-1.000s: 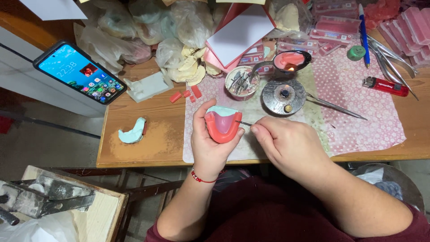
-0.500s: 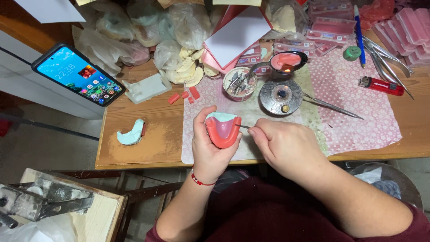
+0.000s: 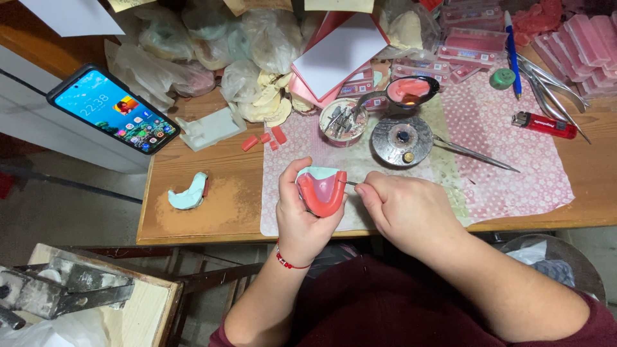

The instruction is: Applying and shaping wax on a dental prosthesis model using a dental tool and heat source.

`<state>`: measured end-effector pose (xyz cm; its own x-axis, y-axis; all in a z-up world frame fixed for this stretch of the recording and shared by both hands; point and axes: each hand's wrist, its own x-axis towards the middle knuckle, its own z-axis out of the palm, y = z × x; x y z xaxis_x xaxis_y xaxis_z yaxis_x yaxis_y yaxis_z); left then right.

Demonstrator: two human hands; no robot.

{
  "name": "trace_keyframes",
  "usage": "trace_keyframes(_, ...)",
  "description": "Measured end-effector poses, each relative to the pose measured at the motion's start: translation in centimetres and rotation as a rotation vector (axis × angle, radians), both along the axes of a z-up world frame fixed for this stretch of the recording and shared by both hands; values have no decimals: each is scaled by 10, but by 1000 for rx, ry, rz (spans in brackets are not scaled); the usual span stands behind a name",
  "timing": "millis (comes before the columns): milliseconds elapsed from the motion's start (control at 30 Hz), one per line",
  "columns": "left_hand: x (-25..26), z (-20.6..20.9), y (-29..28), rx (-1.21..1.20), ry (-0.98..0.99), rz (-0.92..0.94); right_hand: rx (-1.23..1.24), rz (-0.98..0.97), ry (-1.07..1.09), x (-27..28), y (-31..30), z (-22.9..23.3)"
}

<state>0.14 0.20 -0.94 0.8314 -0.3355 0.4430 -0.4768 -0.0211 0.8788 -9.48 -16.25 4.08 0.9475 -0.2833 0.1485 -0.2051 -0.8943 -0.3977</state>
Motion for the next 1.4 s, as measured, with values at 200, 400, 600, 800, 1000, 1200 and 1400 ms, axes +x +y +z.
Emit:
trace_keyframes(200, -1, -4, 1, 10, -8, 21, 16, 21, 5, 1, -1, -4)
trace_keyframes(400, -2, -4, 0, 12, 3, 22, 30, -8, 7, 2, 1, -9)
trace_keyframes(600, -2, -3, -1, 16, 3, 24, 41, -11, 18, 3, 0, -11)
trace_keyframes(800, -3, -3, -1, 25, 1, 26, 47, -8, 21, 5, 0, -13)
trace_keyframes(1000, -4, 1, -1, 39, -30, 24, 54, -4, 35, 6, -1, -14)
trace_keyframes(1200, -3, -2, -2, 38, -47, 36, 91, -3, 40, 7, -4, -14)
trace_keyframes(1400, -1, 8, 0, -21, 35, -43, 515, 106, 27, 9, -10, 11)
